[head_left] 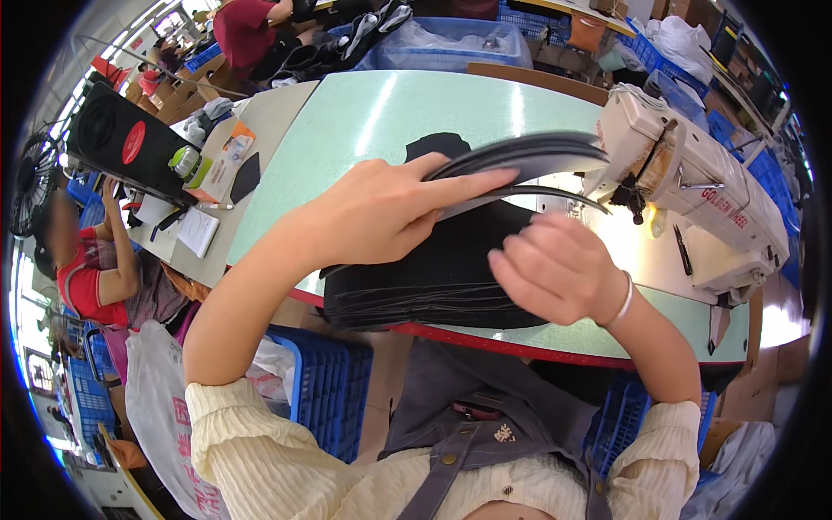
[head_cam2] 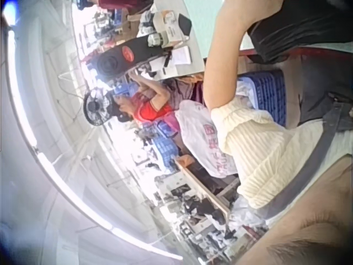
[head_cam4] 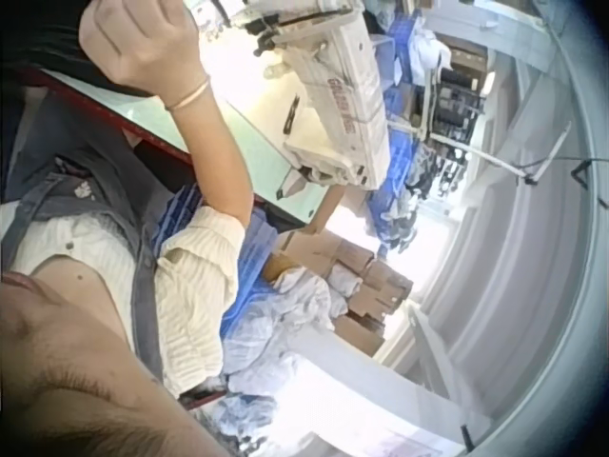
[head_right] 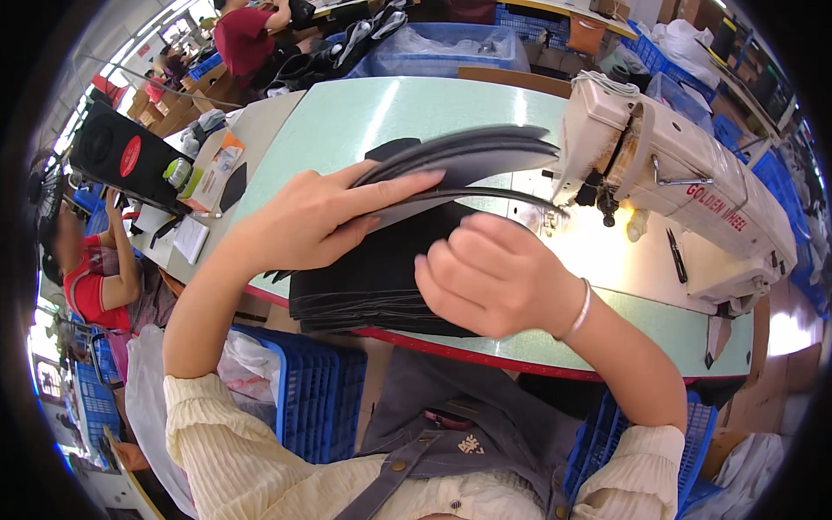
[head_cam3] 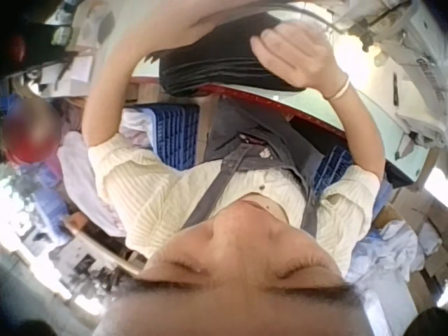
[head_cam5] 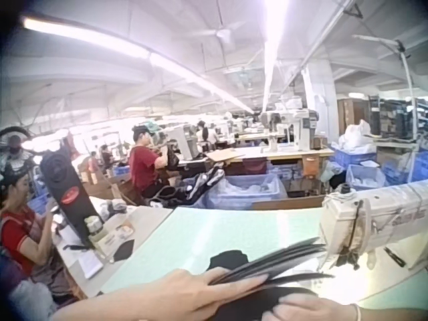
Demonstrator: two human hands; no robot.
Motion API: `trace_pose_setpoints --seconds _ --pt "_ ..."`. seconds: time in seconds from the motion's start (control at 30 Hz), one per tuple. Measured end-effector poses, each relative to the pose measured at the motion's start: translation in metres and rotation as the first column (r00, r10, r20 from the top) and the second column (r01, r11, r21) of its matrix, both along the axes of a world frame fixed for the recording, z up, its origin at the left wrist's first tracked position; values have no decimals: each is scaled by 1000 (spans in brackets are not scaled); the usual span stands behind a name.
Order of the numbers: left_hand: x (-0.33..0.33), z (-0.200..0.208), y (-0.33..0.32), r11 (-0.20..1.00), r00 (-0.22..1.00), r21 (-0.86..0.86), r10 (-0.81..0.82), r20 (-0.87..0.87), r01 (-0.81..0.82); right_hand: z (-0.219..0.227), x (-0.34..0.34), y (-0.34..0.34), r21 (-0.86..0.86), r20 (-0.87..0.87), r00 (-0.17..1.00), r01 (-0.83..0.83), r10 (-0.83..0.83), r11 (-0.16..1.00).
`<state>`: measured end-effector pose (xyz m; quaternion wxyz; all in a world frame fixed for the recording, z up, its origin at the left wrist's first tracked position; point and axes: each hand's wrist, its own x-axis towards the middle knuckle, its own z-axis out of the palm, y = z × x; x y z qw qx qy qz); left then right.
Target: The person takes a bag of fabric pieces from a crate, unpacks the bundle, and removes the rubber band. The person then arranges the fabric pieces by hand and feeds them into a sewing machine to sew them.
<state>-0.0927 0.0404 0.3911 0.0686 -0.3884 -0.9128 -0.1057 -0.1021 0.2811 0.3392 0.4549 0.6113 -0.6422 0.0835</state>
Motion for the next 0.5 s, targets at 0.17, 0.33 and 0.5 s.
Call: trace_pose_setpoints --seconds 0.17,0.33,0.5 --pt "4 2 0 993 997 -100 -73 -28 70 -4 3 5 151 535 831 82 -151 985" --pt "2 -4 -2 993 993 -26 -114 -27 113 -1 -2 4 277 458 837 186 -299 943" --pt "-3 -2 -3 999 999 -48 -17 40 19 5 1 -1 -45 26 996 83 -82 995"
